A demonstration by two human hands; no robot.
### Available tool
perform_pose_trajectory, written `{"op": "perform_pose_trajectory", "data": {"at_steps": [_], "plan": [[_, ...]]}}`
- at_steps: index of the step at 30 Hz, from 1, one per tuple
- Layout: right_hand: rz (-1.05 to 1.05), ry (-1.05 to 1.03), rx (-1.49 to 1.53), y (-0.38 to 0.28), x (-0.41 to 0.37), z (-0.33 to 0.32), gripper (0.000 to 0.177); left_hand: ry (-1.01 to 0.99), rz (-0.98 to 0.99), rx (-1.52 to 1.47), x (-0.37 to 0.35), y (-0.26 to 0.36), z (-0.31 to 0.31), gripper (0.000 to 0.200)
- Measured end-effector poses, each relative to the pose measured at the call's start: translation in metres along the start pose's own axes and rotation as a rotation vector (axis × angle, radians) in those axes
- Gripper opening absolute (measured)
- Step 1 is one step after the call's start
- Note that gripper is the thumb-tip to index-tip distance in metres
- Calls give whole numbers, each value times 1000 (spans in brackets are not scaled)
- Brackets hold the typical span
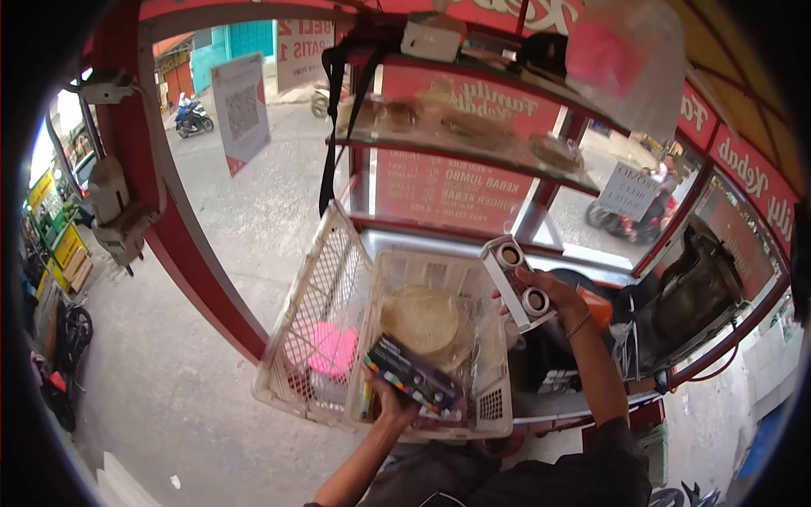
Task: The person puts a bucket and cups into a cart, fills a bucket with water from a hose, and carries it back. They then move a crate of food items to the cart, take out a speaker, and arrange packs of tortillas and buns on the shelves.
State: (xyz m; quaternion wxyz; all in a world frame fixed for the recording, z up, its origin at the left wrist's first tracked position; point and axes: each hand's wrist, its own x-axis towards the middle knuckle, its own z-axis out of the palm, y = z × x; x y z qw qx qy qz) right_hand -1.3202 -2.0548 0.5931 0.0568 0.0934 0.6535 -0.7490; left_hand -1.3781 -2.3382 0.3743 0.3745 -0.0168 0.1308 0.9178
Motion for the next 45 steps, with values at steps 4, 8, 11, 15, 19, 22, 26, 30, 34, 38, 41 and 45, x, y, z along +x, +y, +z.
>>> {"op": "perform_pose_trajectory", "data": {"at_steps": [4, 8, 11, 15, 19, 22, 26, 30, 34, 38, 41, 45], "plan": [[-319, 216, -675, -114, 10, 50, 62, 36, -140, -81, -3, -4, -5, 105], [-687, 569, -1093, -222, 32, 114, 63, 33, -208, -102, 7, -5, -13, 111], [-693, 885, -1331, -308, 88, 83, 67, 31, -254, -120, 2, -2, -7, 108], [-548, 945, -1389, -377, 123, 85, 47, 0, -288, -58, -9, 6, 4, 105], [-158, 1040, -1810, -430, 169, 70, 29, 11, -239, -6, -8, 7, 2, 108], [-147, 1090, -1690, -427, 203, 53, 44, 36, -195, 12, -4, 8, -10, 110], [-368, 1439, -1579, -429, 281, 3, 36, 8, -218, -92, 2, 9, -22, 105], [-284, 1222, -1615, -419, 229, 38, 40, -62, -198, -82, 3, 8, -29, 103], [-884, 1344, -1635, -394, 215, 30, 63, 7, -57, -81, 5, 11, -8, 101], [-1164, 262, -1006, -199, 95, 95, 43, -107, -55, -155, 34, 2, -1, 98], [-977, -87, -1080, -29, 15, 96, 65, -29, 176, 74, 42, -18, 56, 93], [-733, 313, -961, 62, -77, 85, 73, -57, 358, 367, 48, -83, 77, 85]]}}
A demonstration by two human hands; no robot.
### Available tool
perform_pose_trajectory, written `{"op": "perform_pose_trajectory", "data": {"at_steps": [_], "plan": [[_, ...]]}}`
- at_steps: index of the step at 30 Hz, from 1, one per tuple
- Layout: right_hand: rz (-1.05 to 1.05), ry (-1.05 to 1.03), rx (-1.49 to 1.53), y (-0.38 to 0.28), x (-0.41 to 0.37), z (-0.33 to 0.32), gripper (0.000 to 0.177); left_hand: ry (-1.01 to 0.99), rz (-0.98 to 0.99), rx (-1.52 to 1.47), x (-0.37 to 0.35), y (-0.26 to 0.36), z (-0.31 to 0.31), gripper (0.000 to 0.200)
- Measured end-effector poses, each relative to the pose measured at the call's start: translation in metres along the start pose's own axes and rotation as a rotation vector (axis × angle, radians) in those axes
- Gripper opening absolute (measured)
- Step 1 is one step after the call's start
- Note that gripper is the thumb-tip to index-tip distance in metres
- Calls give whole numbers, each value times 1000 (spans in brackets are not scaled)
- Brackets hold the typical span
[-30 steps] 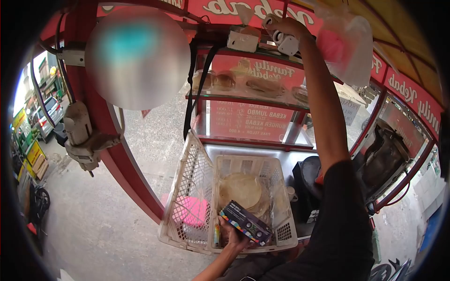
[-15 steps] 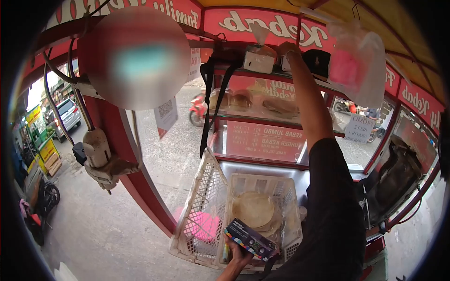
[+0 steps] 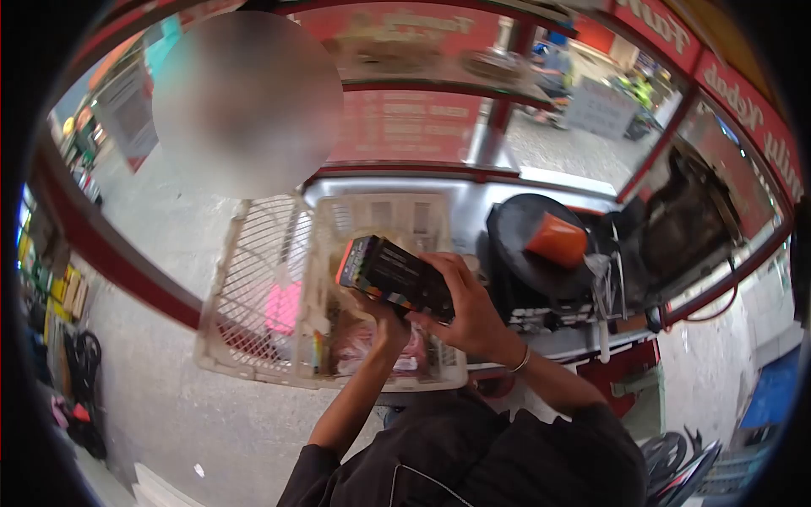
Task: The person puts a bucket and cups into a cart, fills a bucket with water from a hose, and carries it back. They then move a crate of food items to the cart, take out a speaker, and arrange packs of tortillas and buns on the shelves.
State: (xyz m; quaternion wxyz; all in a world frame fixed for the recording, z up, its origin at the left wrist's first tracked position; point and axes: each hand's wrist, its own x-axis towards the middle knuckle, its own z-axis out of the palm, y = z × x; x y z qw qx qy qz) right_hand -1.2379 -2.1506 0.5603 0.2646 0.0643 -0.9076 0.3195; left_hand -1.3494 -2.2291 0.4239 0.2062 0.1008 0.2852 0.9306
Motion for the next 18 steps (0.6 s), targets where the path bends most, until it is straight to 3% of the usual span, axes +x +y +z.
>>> {"op": "perform_pose_trajectory", "data": {"at_steps": [2, 6, 10, 17, 18], "plan": [[77, 188, -11, 15, -35, -19, 72, 50, -112, -111, -4, -54, -8, 86], [139, 365, -1, 22, -97, -77, 68, -75, -324, -124, -41, -128, 8, 86], [207, 454, -77, 45, -160, -115, 71, -192, -408, -44, -83, -179, 28, 86], [308, 308, -63, 54, -221, -131, 84, -446, -265, 159, -142, -208, 43, 86], [337, 255, -129, 50, -229, -135, 87, -236, -252, 263, -144, -211, 46, 103]]}}
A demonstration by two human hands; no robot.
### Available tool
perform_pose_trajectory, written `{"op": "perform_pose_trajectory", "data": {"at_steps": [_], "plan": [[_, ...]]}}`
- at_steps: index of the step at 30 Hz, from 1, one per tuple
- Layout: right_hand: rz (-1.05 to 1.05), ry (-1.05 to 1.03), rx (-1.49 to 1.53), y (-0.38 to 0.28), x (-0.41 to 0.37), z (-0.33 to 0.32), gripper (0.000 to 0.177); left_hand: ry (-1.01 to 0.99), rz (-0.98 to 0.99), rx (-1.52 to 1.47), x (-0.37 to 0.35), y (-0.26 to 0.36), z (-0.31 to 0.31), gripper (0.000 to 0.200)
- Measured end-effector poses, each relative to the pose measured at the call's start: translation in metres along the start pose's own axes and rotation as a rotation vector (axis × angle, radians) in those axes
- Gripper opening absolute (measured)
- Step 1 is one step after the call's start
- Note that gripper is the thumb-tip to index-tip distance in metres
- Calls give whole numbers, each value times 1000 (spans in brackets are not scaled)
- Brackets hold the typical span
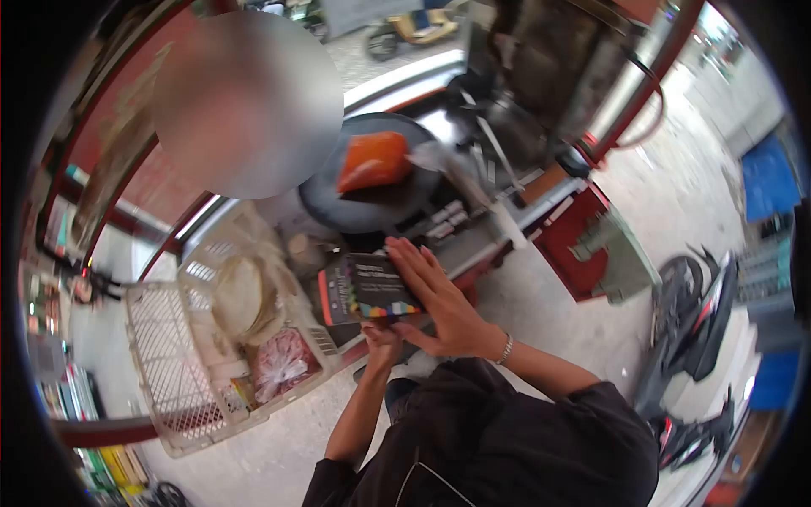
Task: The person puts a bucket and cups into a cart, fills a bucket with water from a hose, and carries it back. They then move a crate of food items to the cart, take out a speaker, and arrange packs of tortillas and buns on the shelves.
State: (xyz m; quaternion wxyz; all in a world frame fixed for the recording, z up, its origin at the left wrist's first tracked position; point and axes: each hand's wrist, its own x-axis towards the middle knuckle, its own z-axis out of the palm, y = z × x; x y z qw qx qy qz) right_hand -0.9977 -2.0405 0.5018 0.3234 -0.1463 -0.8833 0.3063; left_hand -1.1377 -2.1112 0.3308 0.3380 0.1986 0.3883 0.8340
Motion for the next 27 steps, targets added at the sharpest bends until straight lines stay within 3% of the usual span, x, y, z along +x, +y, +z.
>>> {"op": "perform_pose_trajectory", "data": {"at_steps": [1, 3, 4, 7, 8, 9, 10, 11, 12, 13, 15, 16, 18, 19, 21, 22, 23, 24, 25, 27], "plan": [[41, 32, -20, 2, -13, -7, 87, -37, -41, 1, -10, 8, 16, 103], [129, 75, 34, 11, -43, -15, 94, -295, -71, 451, -35, 38, 53, 75], [164, 209, 25, 18, -64, -17, 99, -229, -28, 415, -45, 21, 54, 67], [337, 270, 130, 33, -131, -24, 89, -253, -121, 349, -73, -13, 49, 64], [341, 280, 112, 36, -153, -29, 89, -292, -272, 331, -79, -34, 31, 63], [484, 166, 211, 38, -176, -34, 84, -305, -275, 318, -90, -46, 35, 63], [627, 53, 317, 42, -198, -33, 78, -292, -455, 319, -102, -56, 39, 62], [635, 64, 313, 51, -223, -24, 78, -275, -639, 326, -114, -65, 41, 60], [771, 147, 299, 69, -251, -11, 74, -396, -523, 382, -124, -94, 26, 57], [913, 220, 282, 91, -283, -2, 71, -391, -538, 370, -141, -116, 12, 57], [1211, 203, 201, 157, -352, 20, 71, -364, -524, 742, -181, -149, -23, 54], [1217, 203, 199, 186, -375, 25, 71, -335, -596, 796, -204, -169, -59, 53], [1579, 248, 647, 242, -414, 22, 69, -239, -761, 848, -251, -178, -91, 49], [1584, 234, 636, 268, -421, 18, 69, -229, -802, 956, -280, -206, -141, 49], [1672, 73, 240, 335, -426, 17, 70, -230, -964, 1153, -330, -237, -211, 58], [1618, 92, -90, 400, -451, 40, 74, -173, -1069, 1188, -350, -247, -233, 59], [1613, 86, -99, 439, -451, 43, 74, -269, -1100, 1219, -370, -265, -273, 57], [1582, 66, -167, 477, -443, 46, 77, -491, -1043, 1454, -396, -300, -331, 50], [1547, 46, -227, 514, -432, 50, 81, -313, -975, 1331, -408, -296, -332, 44], [1519, 81, -212, 590, -413, 53, 80, 414, -1528, 1224, -402, -314, -312, 51]]}}
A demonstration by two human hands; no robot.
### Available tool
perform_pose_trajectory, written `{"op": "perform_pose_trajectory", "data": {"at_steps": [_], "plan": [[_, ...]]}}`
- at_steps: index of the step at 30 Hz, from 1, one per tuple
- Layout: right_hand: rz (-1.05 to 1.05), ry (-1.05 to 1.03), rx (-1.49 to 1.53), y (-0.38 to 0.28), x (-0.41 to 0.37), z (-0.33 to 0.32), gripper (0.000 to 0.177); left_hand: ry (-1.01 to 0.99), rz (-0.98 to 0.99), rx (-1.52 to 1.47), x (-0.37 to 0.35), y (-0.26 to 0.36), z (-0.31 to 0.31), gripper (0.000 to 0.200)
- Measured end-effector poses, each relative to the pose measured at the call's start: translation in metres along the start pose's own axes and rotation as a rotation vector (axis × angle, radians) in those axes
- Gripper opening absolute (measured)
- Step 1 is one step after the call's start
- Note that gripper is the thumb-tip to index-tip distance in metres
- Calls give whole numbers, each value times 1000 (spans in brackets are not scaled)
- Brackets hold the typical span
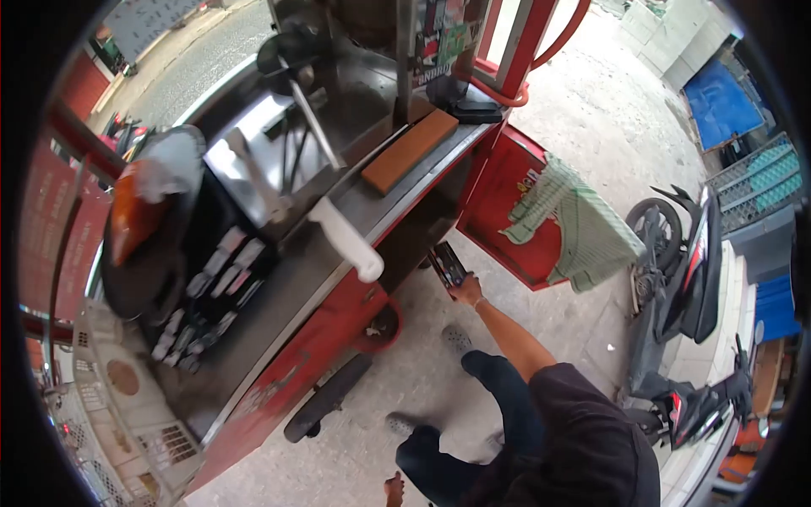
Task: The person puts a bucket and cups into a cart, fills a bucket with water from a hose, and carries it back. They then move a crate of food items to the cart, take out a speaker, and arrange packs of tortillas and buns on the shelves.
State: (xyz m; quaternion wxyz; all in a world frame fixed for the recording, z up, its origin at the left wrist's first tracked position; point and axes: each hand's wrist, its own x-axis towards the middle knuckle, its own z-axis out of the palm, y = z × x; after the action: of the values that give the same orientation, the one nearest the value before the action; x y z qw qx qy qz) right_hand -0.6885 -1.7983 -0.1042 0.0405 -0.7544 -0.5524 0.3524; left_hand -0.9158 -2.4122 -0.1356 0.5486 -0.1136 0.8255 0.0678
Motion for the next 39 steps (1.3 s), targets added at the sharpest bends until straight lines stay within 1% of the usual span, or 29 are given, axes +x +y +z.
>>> {"op": "perform_pose_trajectory", "data": {"at_steps": [1, 2, 4, 6, 8, 9, 10, 12, 14, 16, 17, 18, 19, 20, 21, 22, 23, 24, 25, 26, 27, 28, 29, 31, 33, 35, 36, 37, 39], "plan": [[-22, 17, 30, -6, 31, 8, 80, -17, -1, -73, 35, 0, 22, 50], [-32, 14, 31, -6, 68, 20, 80, -35, -3, -147, 42, 19, 40, 50], [-137, 190, -22, -8, 139, 49, 82, 100, 36, -138, 45, 39, 66, 50], [-114, 106, 14, -19, 180, 53, 83, 169, 77, -141, 43, 81, 90, 50], [-114, 206, -51, -14, 245, 83, 85, 233, 115, -147, 42, 112, 105, 50], [-13, 198, 4, -29, 248, 74, 92, 261, 132, -152, 38, 127, 111, 51], [-39, 200, 5, -21, 281, 88, 92, 289, 149, -152, 38, 139, 115, 51], [-581, 317, 419, 9, 334, 121, 118, 357, 178, -137, 28, 149, 117, 52], [-751, 364, 146, 51, 365, 163, 113, 440, 207, -123, 10, 154, 119, 52], [-461, 312, -378, 9, 217, 73, 112, 609, 250, -95, -11, 150, 127, 53], [-236, -2, -442, -1, 168, 39, 104, 727, 267, -64, -15, 146, 132, 54], [-342, -189, -435, 4, 124, 11, 97, 797, 257, -44, -23, 144, 138, 54], [-347, -318, -522, 22, 95, 9, 94, 322, 209, -257, -65, 156, 115, 66], [-561, -357, -465, 67, 71, 17, 81, 319, 204, -239, -88, 158, 113, 74], [-673, -448, -781, 99, 52, 30, 64, 320, 202, -225, -108, 163, 107, 81], [-669, -758, -701, 59, -24, -26, 49, 221, 184, -208, -125, 161, 100, 85], [-837, -713, -633, 70, -73, -36, 35, 255, 139, -176, -153, 167, 91, 90], [-654, -933, -324, 54, -126, -63, 28, 247, 181, -195, -169, 163, 82, 84], [-714, -1023, -375, 47, -163, -72, 25, 126, 271, -221, -169, 155, 75, 74], [-771, -1102, -410, 37, -189, -77, 22, 128, 251, -285, -169, 150, 69, 74], [-793, -1116, -457, 19, -217, -85, 22, 71, 349, -440, -168, 143, 65, 69], [-874, -1133, -435, -11, -246, -85, 22, 23, 456, -586, -171, 138, 57, 65], [-951, -1150, -401, -40, -272, -79, 22, 28, 454, -617, -177, 131, 48, 65], [-1031, -1225, -470, -112, -313, -61, 24, -93, 550, -886, -187, 126, 18, 44], [-1442, -1087, -569, -209, -374, -52, 23, -11, 543, -821, -198, 108, -20, 47], [-1153, -1405, -522, -321, -460, -60, 21, 66, 536, -752, -194, 97, -57, 50], [-994, -1487, -465, -373, -515, -74, 18, 154, 562, -701, -190, 91, -77, 47], [-1028, -1502, -331, -411, -555, -77, 20, 235, 582, -645, -187, 81, -95, 44], [-1035, -1551, -16, -474, -604, -51, 22, 241, 722, -775, -180, 74, -154, 43]]}}
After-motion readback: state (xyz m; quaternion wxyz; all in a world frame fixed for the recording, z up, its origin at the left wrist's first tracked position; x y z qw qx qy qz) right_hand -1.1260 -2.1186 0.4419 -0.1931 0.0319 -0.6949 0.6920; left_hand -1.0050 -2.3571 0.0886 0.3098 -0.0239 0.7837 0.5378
